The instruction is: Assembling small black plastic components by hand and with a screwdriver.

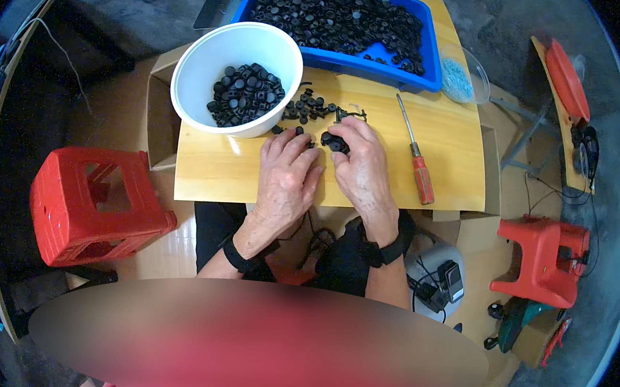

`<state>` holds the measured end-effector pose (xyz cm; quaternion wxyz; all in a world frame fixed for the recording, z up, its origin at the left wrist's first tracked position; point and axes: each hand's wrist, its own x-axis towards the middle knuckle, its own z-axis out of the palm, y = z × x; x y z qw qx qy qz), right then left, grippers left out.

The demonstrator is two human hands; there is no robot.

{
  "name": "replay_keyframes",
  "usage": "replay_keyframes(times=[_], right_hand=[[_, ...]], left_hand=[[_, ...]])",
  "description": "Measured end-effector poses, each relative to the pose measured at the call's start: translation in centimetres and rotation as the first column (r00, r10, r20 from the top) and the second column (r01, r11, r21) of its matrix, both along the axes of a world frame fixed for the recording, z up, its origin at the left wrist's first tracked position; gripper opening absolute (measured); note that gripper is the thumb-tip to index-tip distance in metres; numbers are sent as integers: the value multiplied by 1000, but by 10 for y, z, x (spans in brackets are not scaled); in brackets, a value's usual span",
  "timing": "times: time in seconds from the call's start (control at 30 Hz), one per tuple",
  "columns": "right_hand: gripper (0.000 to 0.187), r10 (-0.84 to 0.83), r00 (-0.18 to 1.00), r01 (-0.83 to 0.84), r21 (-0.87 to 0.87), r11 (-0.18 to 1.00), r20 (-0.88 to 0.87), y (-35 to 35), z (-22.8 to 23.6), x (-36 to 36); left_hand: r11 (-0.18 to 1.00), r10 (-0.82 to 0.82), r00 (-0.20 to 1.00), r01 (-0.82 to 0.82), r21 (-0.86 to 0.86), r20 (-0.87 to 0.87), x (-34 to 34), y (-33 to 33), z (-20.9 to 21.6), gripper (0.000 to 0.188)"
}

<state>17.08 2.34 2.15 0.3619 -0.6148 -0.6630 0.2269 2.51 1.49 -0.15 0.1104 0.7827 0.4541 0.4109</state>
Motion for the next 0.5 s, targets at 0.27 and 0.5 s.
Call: replay_keyframes(times=[0.27, 0.5], right_hand=[[28, -150, 969, 158, 24, 987, -199, -18, -1, 18], [20, -256, 966, 258, 113, 960, -31, -30, -6, 31]], left_hand=[[1000, 0, 1000, 0, -12, -2, 4, -2, 2, 28], [1000, 18, 1000, -18, -6, 12, 16, 1, 2, 30]])
